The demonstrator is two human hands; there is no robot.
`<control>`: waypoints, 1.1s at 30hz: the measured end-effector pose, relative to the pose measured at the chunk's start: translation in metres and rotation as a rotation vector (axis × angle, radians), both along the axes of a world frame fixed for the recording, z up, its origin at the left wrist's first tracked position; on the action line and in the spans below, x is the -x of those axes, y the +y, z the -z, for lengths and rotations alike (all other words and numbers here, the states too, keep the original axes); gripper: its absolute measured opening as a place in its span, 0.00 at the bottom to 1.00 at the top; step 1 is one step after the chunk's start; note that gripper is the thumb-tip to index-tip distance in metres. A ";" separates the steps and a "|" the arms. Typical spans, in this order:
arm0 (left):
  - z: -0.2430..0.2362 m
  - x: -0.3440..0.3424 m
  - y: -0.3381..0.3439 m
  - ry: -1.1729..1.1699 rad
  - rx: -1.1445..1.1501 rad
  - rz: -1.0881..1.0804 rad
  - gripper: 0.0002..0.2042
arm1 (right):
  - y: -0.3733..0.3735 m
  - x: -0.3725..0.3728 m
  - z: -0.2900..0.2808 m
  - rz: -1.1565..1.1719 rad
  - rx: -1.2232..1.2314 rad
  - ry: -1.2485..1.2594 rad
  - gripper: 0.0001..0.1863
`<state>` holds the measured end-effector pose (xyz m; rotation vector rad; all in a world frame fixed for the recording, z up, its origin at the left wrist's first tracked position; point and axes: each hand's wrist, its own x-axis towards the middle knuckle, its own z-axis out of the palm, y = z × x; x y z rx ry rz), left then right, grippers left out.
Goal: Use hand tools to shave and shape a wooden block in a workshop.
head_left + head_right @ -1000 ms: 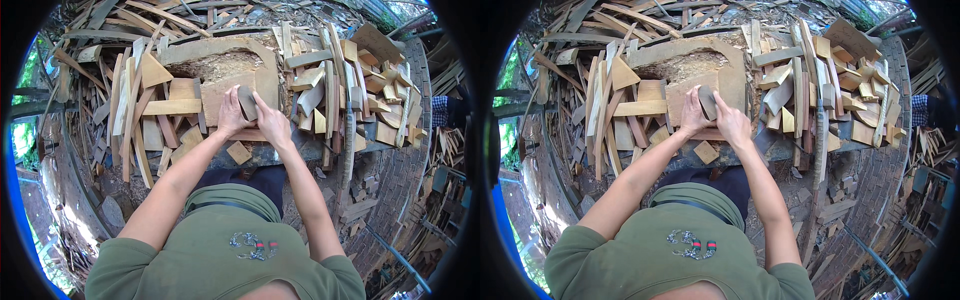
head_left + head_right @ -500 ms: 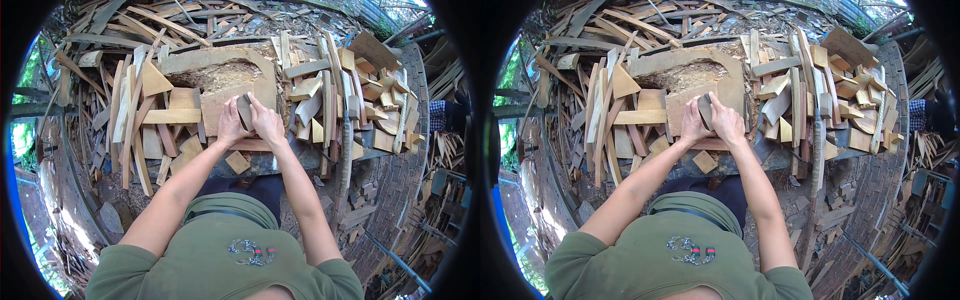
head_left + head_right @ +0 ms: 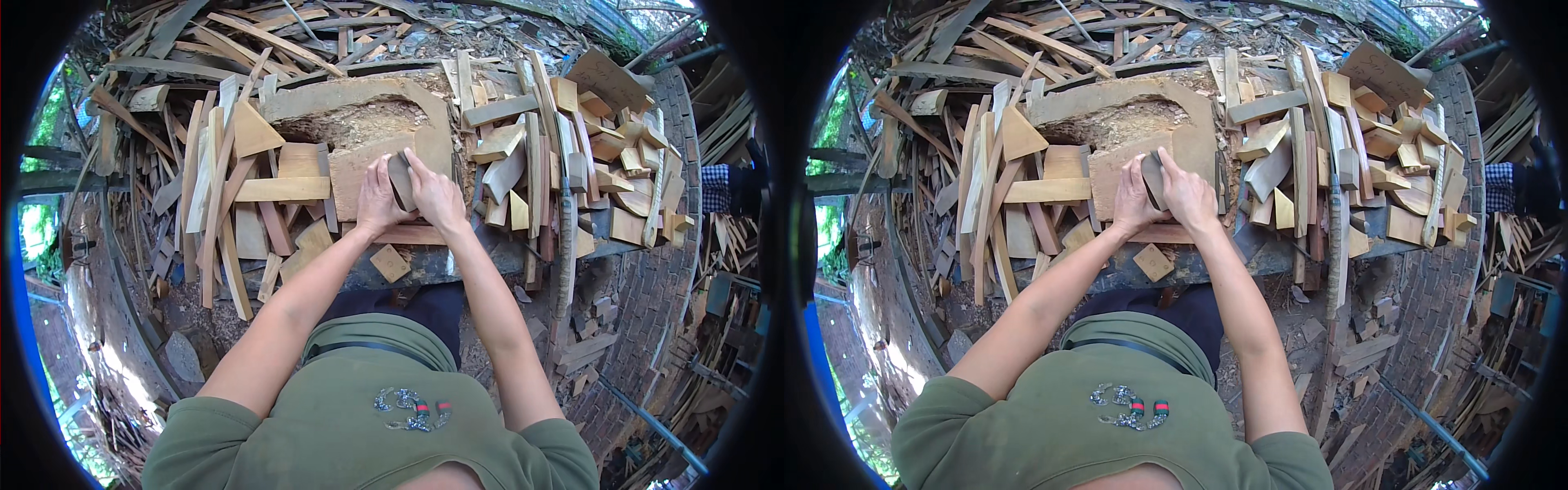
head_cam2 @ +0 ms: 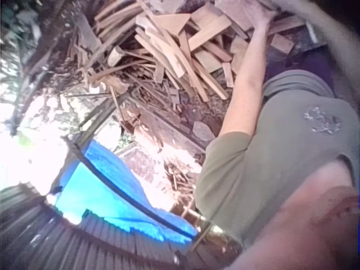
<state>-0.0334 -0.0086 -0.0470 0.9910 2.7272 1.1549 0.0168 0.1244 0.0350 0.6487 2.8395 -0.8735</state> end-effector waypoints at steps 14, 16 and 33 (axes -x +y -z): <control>-0.002 -0.002 0.001 -0.016 0.041 -0.026 0.62 | 0.005 -0.011 0.004 -0.012 0.076 0.071 0.22; -0.004 0.000 0.003 -0.006 0.037 -0.036 0.62 | 0.006 -0.042 0.005 -0.027 0.074 0.069 0.22; -0.008 -0.001 0.007 0.010 0.059 -0.057 0.64 | -0.003 -0.073 0.006 0.059 0.078 0.098 0.24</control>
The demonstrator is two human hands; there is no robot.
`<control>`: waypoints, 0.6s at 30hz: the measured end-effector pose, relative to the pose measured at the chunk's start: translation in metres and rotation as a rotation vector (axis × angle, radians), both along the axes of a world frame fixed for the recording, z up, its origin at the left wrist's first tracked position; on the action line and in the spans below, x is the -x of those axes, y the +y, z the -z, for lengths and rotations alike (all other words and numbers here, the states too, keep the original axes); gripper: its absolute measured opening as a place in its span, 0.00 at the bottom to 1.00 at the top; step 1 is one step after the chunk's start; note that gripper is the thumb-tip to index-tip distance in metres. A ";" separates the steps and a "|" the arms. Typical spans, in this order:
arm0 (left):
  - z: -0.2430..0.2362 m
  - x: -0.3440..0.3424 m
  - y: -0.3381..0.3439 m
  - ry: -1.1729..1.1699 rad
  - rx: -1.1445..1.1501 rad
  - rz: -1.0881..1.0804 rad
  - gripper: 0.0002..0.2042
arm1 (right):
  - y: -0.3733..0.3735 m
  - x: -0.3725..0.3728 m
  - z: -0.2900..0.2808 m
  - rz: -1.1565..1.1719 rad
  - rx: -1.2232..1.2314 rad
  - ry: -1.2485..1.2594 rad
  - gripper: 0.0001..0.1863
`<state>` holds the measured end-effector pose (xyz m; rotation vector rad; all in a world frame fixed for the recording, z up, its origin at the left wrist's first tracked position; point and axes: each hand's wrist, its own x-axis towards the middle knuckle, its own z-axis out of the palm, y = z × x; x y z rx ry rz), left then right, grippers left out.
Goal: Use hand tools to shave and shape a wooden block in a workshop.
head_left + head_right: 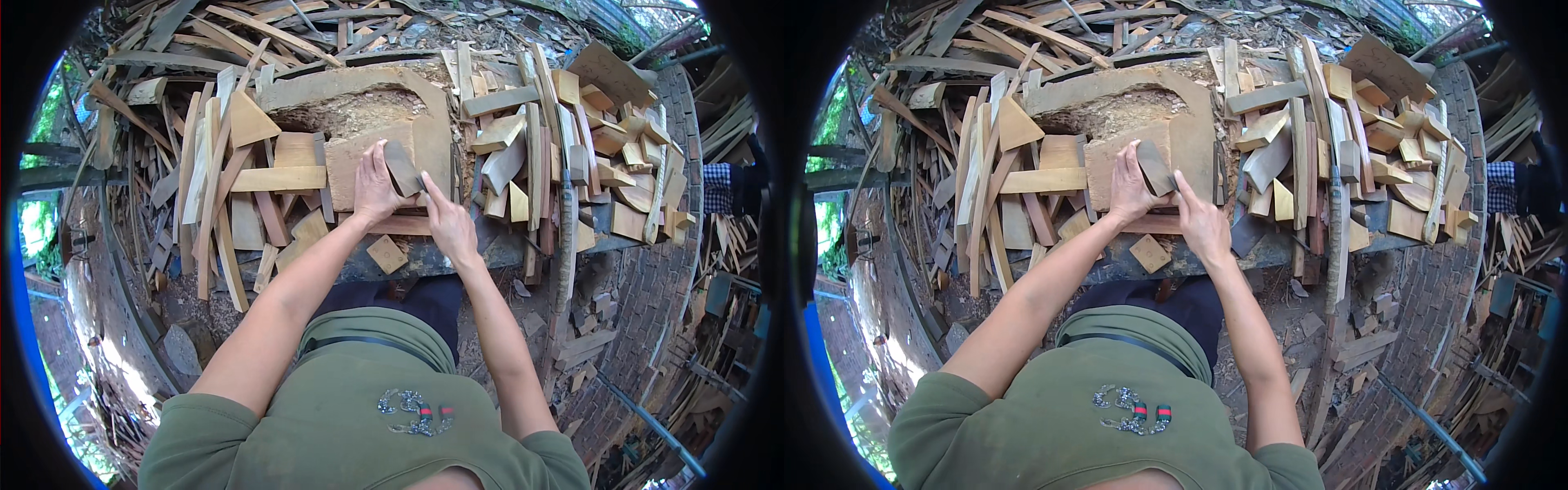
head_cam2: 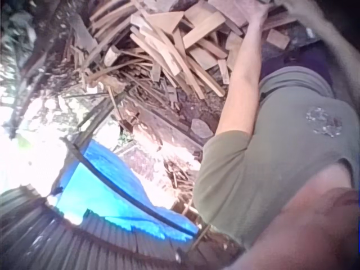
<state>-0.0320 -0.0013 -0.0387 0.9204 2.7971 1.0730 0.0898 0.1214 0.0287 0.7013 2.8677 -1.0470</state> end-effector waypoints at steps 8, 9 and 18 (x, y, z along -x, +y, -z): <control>0.001 0.001 -0.002 -0.057 0.004 0.006 0.65 | 0.007 0.012 0.000 -0.087 -0.026 -0.037 0.23; 0.000 0.002 -0.002 -0.053 0.016 0.017 0.65 | 0.008 -0.003 0.001 -0.067 -0.015 -0.031 0.24; 0.003 0.002 -0.004 -0.058 0.021 0.016 0.64 | 0.007 0.032 0.004 -0.060 -0.064 -0.022 0.24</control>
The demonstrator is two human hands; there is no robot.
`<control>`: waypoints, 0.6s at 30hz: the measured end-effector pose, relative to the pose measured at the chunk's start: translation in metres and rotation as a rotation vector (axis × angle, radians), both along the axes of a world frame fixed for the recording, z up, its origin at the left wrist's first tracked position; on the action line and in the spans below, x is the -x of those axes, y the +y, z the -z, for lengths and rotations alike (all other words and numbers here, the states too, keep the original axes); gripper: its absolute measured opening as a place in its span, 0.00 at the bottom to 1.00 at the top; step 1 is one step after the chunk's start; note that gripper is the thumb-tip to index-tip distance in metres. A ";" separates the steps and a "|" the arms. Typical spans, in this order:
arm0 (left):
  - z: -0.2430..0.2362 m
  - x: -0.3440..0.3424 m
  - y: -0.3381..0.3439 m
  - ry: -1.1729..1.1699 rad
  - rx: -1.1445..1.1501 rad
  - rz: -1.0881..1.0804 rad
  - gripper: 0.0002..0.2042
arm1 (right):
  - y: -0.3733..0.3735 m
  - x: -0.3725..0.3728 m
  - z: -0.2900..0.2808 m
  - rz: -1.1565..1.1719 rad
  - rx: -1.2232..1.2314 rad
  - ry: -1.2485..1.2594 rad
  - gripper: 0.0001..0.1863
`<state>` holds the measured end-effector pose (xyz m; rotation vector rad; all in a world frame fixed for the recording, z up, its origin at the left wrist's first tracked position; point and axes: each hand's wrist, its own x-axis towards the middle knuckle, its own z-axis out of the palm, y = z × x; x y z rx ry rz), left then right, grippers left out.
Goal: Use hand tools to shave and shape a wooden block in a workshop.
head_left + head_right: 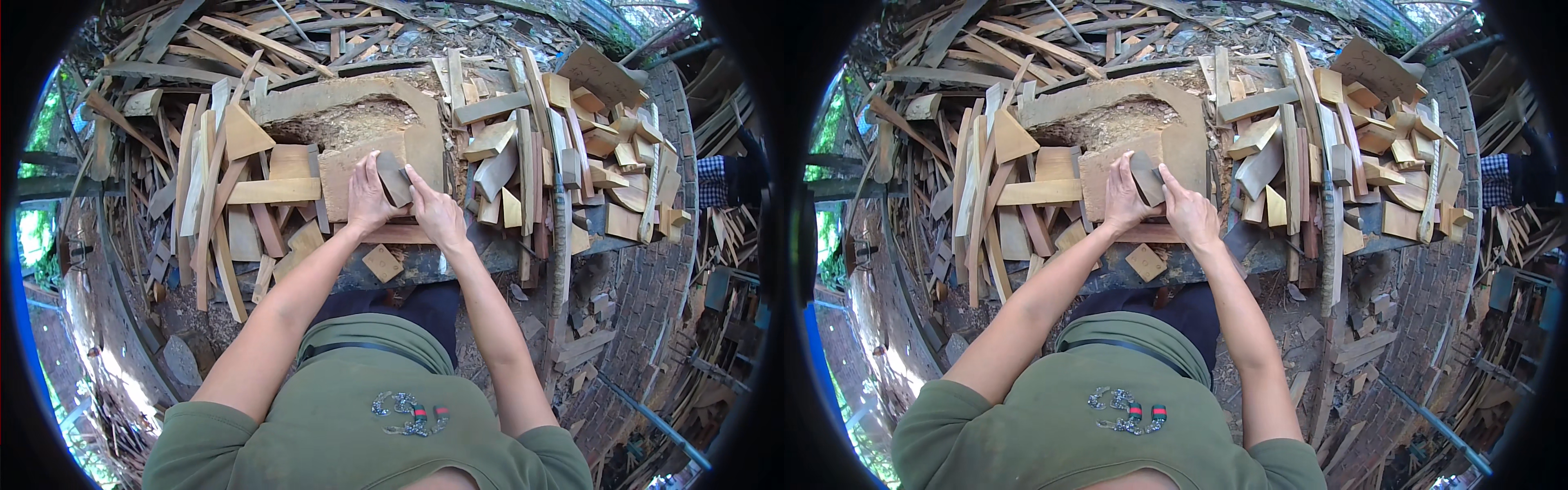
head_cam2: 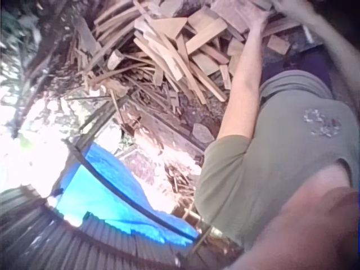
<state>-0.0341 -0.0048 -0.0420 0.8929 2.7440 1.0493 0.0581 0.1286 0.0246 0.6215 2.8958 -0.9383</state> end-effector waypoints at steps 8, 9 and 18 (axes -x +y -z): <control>-0.006 0.000 0.005 0.036 -0.002 0.010 0.62 | -0.003 -0.031 -0.014 0.018 0.035 -0.078 0.25; -0.006 0.001 0.005 0.031 0.005 0.000 0.61 | -0.003 -0.019 -0.014 0.029 0.044 -0.068 0.24; -0.002 -0.001 0.000 0.042 0.002 -0.008 0.62 | -0.010 -0.044 -0.002 0.027 0.016 0.036 0.24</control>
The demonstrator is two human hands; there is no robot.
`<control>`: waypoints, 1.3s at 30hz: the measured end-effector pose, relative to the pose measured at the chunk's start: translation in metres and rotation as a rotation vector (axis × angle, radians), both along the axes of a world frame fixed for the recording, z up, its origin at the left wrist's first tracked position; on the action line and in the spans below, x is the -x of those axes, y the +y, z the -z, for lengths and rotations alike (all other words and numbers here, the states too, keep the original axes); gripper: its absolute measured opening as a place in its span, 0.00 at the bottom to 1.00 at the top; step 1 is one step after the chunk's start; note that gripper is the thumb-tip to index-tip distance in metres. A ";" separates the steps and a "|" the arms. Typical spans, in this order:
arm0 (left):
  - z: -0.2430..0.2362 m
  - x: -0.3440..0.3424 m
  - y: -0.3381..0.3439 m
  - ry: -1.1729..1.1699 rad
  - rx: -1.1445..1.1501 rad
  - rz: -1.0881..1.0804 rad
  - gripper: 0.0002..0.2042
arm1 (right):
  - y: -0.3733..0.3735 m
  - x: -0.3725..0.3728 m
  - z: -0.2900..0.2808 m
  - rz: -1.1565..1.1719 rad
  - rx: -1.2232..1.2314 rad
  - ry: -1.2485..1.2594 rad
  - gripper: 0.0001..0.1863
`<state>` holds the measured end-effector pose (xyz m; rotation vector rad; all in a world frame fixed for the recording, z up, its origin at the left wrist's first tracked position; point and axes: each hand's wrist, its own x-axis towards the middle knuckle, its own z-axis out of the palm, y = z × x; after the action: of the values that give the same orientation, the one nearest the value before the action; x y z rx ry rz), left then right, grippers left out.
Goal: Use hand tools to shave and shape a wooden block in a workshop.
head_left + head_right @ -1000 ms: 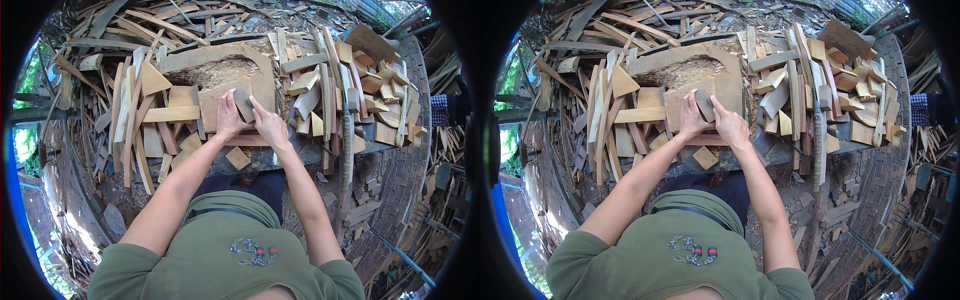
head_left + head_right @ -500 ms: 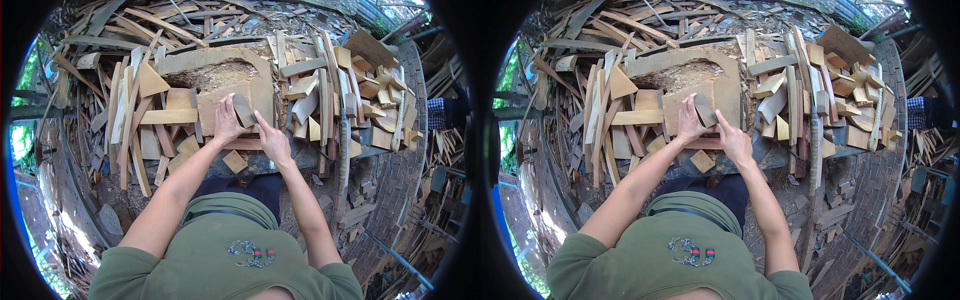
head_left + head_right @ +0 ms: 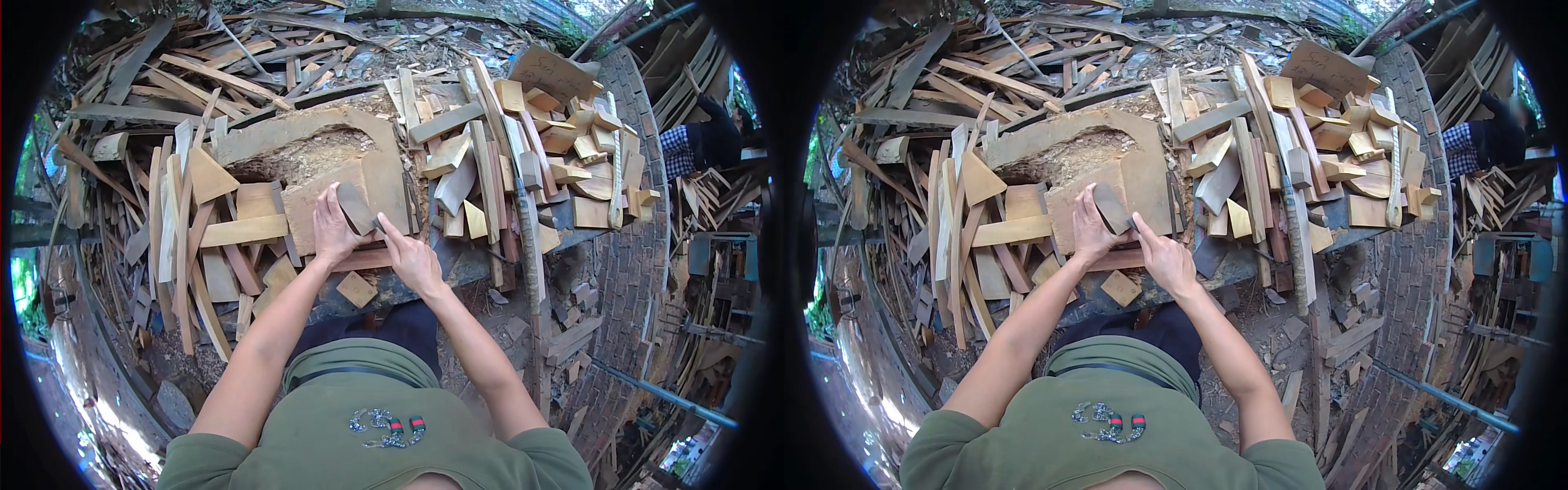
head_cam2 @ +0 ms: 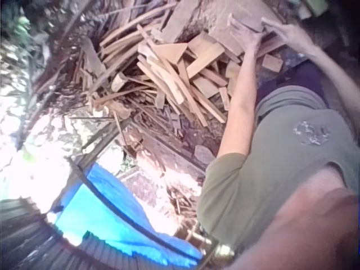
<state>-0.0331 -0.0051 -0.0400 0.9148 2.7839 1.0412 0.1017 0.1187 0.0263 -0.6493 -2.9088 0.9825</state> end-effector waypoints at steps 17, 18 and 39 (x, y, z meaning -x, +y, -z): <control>-0.002 0.001 0.002 -0.033 -0.007 0.015 0.64 | 0.008 0.013 -0.004 -0.003 0.019 -0.024 0.24; -0.004 0.002 0.003 -0.044 -0.010 0.017 0.63 | 0.008 0.029 -0.004 -0.004 0.015 -0.026 0.25; 0.002 0.003 0.000 -0.003 -0.028 -0.002 0.64 | 0.006 0.039 0.000 -0.050 -0.025 0.007 0.23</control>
<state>-0.0363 -0.0055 -0.0422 0.9128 2.7751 1.0833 0.0624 0.1244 0.0266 -0.5735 -2.9404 0.9499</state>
